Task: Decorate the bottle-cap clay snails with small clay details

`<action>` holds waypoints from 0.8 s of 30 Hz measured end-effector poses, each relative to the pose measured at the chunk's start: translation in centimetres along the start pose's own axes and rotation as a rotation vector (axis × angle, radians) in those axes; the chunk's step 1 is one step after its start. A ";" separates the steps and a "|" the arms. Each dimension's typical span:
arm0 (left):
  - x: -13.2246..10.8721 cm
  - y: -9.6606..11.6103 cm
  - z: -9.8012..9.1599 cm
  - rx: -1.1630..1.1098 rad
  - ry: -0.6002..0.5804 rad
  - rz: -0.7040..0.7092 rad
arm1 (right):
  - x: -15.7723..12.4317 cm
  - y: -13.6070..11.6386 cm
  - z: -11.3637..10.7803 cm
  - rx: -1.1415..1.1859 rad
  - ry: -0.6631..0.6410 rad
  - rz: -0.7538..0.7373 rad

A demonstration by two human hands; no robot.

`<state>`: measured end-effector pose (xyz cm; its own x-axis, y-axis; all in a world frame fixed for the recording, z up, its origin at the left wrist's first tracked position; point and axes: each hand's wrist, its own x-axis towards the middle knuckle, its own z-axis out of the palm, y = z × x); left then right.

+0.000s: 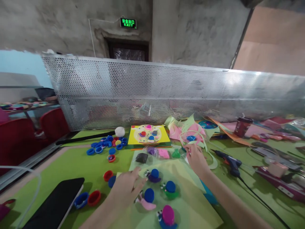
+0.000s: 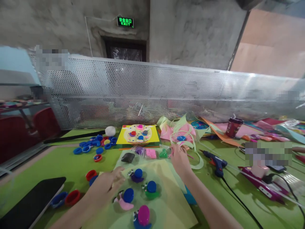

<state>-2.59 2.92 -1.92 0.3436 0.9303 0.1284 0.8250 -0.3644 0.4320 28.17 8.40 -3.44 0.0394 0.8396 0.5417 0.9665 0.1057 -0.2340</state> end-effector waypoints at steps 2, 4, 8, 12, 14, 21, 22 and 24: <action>-0.1 0.2 0.2 0.002 -0.026 -0.011 | 0.0 -0.8 0.5 -0.029 -0.031 -0.011; -0.3 0.3 0.3 -0.010 -0.036 -0.014 | 0.0 -1.3 0.9 -0.060 -0.061 -0.012; -0.3 0.2 0.5 -0.051 -0.036 -0.021 | 0.3 -1.7 1.4 -0.117 -0.116 0.003; -0.1 -0.2 0.6 -0.085 -0.040 0.006 | 0.1 -2.0 1.8 -0.157 -0.147 -0.007; -0.1 -0.4 0.4 -0.090 -0.038 0.027 | -0.2 -2.2 1.9 -0.167 -0.157 -0.026; 0.0 0.1 -0.4 -0.032 0.132 0.050 | -1.0 -2.1 2.3 -0.166 -0.170 -0.086; 0.1 0.2 -0.5 -0.011 0.167 0.054 | -1.0 -2.1 2.4 -0.164 -0.172 -0.093; -0.2 0.3 -0.7 0.025 0.236 0.072 | -0.9 -2.0 2.5 -0.165 -0.181 -0.104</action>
<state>-2.75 2.71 -1.17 0.2902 0.8850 0.3642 0.8138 -0.4284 0.3926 25.57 8.71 -5.48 -0.0935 0.9119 0.3996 0.9919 0.1199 -0.0416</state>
